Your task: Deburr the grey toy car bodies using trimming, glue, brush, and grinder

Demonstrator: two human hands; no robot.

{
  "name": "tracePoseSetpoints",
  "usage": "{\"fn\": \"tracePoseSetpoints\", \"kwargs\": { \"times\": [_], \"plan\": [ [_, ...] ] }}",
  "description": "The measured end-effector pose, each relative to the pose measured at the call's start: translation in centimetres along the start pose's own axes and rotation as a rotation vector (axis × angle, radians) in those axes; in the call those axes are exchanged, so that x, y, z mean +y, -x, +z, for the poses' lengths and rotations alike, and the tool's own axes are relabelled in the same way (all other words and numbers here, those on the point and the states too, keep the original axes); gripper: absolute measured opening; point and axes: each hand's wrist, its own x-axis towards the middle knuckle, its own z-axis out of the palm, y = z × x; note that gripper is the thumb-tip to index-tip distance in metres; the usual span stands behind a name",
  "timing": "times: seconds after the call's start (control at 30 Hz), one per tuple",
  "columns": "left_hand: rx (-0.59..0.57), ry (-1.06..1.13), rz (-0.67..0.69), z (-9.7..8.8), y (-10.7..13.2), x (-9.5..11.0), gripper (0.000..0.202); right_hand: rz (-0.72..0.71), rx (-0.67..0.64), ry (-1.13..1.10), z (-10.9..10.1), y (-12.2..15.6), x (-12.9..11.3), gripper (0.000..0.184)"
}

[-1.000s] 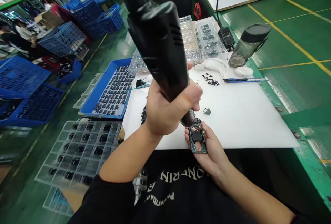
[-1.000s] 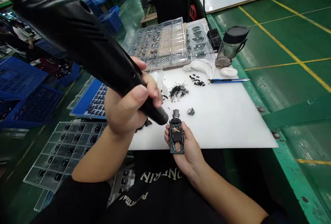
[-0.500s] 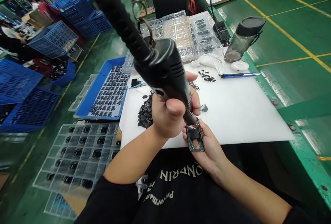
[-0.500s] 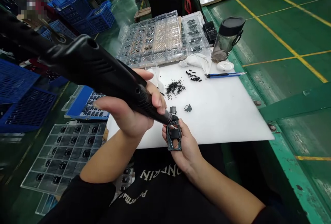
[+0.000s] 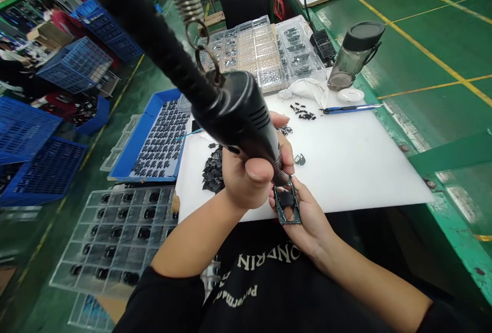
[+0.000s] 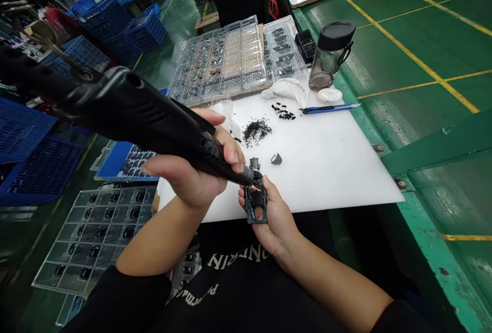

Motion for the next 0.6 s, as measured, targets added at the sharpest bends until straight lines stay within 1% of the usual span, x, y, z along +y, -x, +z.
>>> {"fn": "tracePoseSetpoints", "kwargs": {
  "times": [0.17, 0.37, 0.5, 0.6],
  "plan": [
    [-0.008, 0.027, -0.001, -0.04, 0.11, -0.33, 0.062, -0.024, -0.031, -0.02, -0.1, -0.05, 0.1, 0.019],
    [-0.024, 0.055, -0.015, -0.13, 0.37, -0.75, 0.055, -0.039, -0.058, -0.031, 0.02, -0.15, 0.19, 0.019],
    [-0.02, 0.036, -0.01, -0.01, 0.56, -0.68, 0.051, -0.036, -0.049, -0.029, 0.16, -0.09, 0.18, 0.021],
    [-0.019, 0.021, 0.003, 0.07, 0.64, -0.56, 0.056, -0.025, -0.03, -0.028, 0.21, -0.07, 0.18, 0.021]
  ]
}}
